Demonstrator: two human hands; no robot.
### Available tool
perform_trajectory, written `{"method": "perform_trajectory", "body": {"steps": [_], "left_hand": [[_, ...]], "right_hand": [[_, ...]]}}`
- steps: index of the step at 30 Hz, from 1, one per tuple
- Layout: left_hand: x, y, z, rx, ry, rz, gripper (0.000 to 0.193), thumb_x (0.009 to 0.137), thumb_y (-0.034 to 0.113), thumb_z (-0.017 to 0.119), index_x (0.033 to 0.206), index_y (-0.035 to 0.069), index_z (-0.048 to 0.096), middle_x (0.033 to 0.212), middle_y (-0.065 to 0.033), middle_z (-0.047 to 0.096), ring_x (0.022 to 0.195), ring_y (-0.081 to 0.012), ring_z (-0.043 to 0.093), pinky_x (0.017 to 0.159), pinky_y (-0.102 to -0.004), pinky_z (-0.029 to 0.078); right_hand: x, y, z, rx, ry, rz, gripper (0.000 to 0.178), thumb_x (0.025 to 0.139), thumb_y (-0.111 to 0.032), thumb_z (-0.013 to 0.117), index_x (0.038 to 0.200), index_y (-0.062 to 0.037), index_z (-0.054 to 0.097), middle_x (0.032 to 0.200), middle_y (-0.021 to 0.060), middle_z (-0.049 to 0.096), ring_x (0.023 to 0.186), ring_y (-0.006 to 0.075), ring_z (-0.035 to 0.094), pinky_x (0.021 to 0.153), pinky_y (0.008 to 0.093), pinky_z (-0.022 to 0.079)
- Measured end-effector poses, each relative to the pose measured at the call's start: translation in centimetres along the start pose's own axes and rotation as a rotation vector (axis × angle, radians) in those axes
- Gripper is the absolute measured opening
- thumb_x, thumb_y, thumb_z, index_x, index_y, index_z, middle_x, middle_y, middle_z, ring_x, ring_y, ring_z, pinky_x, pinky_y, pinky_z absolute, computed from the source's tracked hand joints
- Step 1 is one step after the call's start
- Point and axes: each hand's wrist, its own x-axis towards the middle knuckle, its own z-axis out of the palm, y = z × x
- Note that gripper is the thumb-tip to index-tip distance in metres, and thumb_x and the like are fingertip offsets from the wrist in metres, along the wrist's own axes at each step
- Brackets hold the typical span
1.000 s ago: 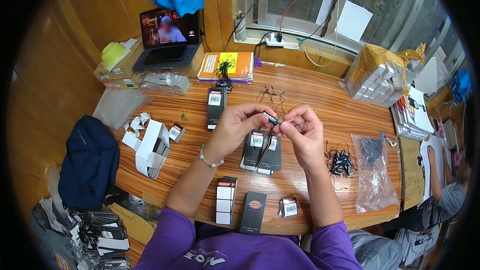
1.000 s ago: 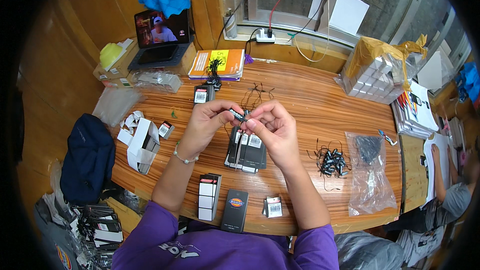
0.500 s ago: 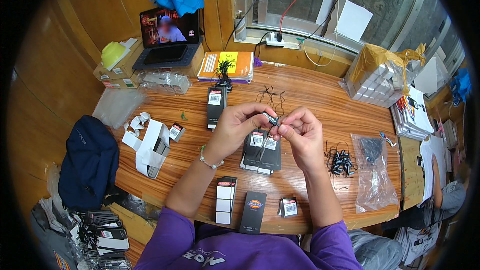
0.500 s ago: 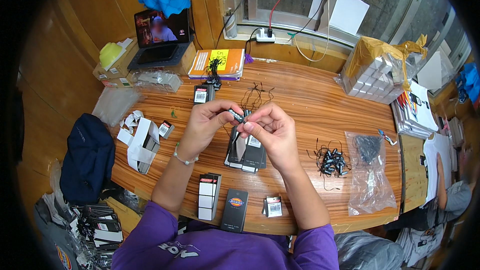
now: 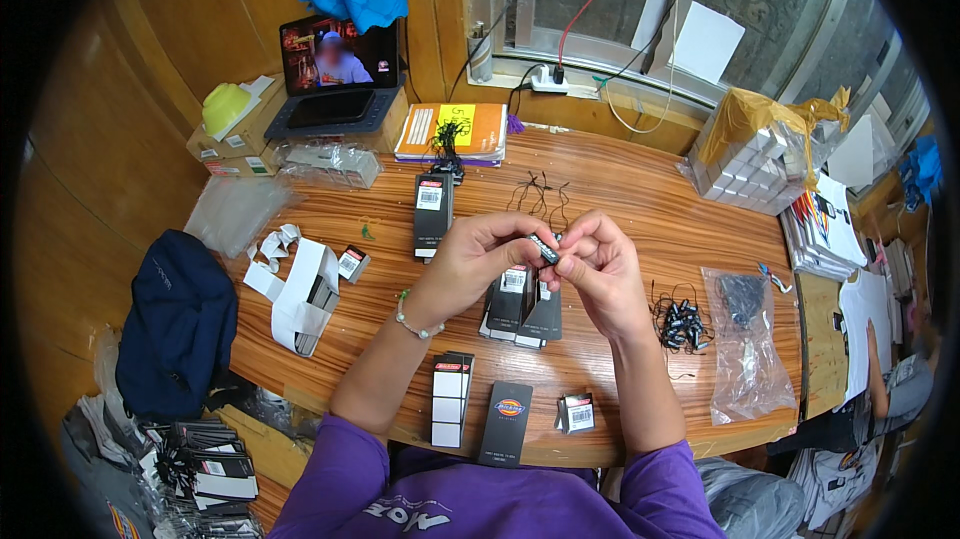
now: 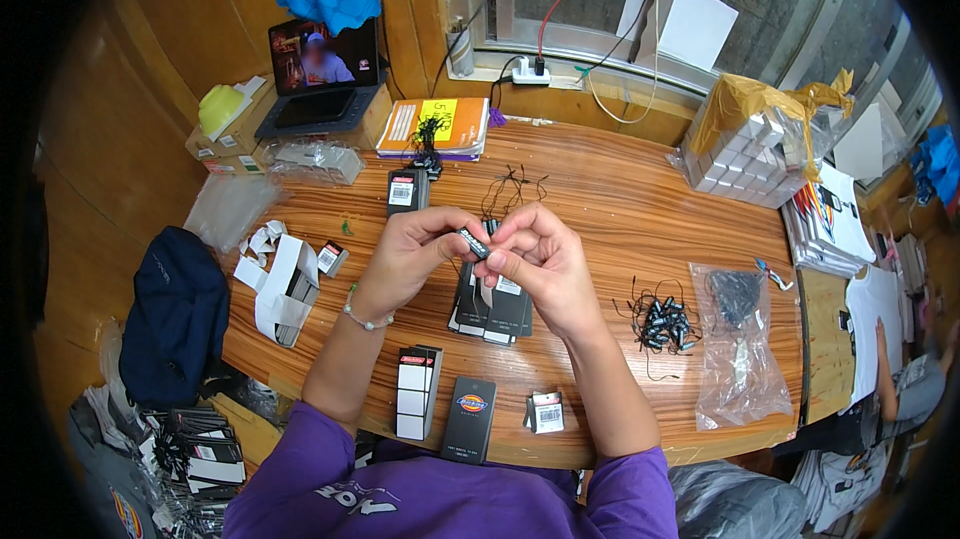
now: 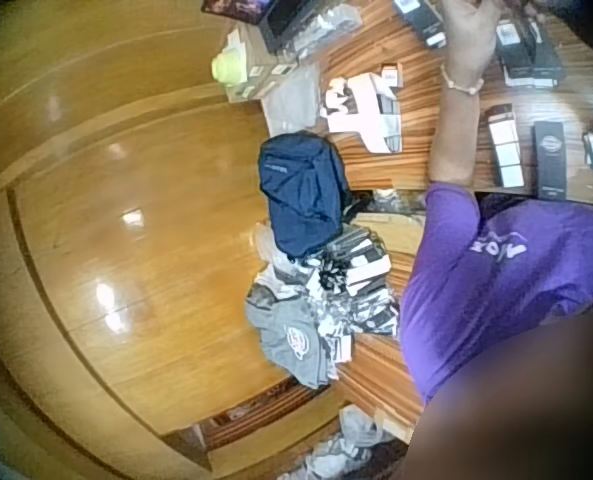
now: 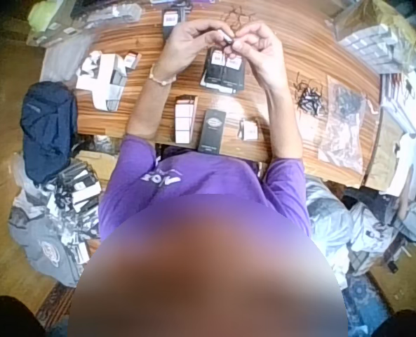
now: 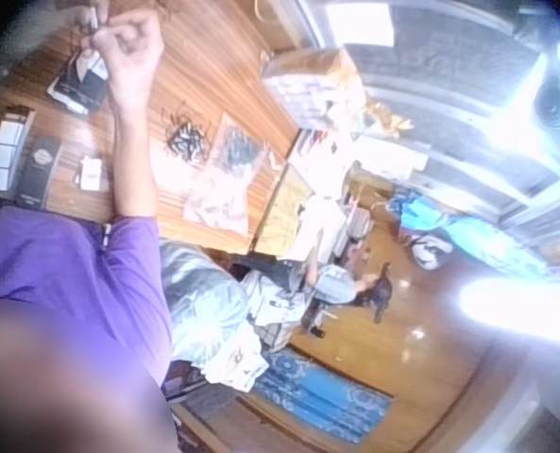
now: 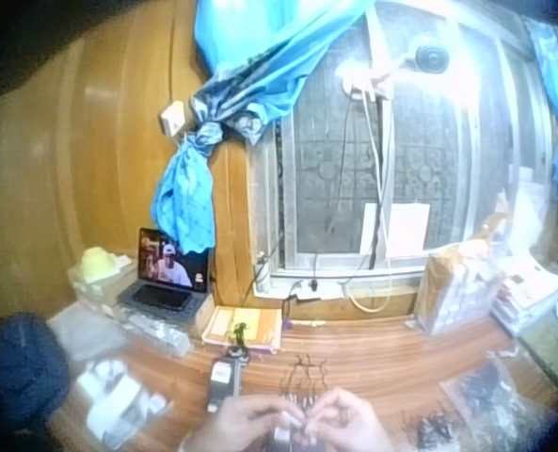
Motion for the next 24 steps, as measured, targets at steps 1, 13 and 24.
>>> {"method": "perform_trajectory", "body": {"steps": [1,13,24], "left_hand": [[0.0,0.0,0.0,0.012,-0.004,0.007,0.017,0.087,0.008,0.055,0.099,-0.003,0.061,0.088,-0.0036,0.063,0.08,-0.0078,0.058,0.073,-0.0211,0.047],[-0.1,0.2,0.5,0.03,-0.01,0.016,0.018,0.087,0.01,0.056,0.099,-0.003,0.061,0.087,-0.0039,0.063,0.079,-0.008,0.058,0.073,-0.0215,0.047],[0.2,-0.2,-1.2,-0.029,0.094,-0.053,0.015,0.089,0.01,0.053,0.1,0.002,0.056,0.088,-0.0022,0.057,0.079,-0.0085,0.055,0.072,-0.0211,0.046]], "right_hand": [[0.0,0.0,0.0,-0.008,-0.002,-0.004,0.018,0.081,0.0,0.061,0.093,-0.002,0.048,0.08,0.011,0.063,0.072,0.0141,0.062,0.065,0.0233,0.049],[-0.3,-0.3,0.2,-0.038,0.0,-0.023,0.015,0.082,-0.001,0.06,0.092,-0.0023,0.049,0.08,0.0098,0.062,0.072,0.0129,0.061,0.066,0.0234,0.049],[0.2,-2.0,-0.5,-0.247,0.103,-0.012,0.021,0.087,-0.016,0.056,0.102,-0.003,0.052,0.097,0.0071,0.06,0.073,0.0087,0.05,0.066,0.0226,0.043]]}}
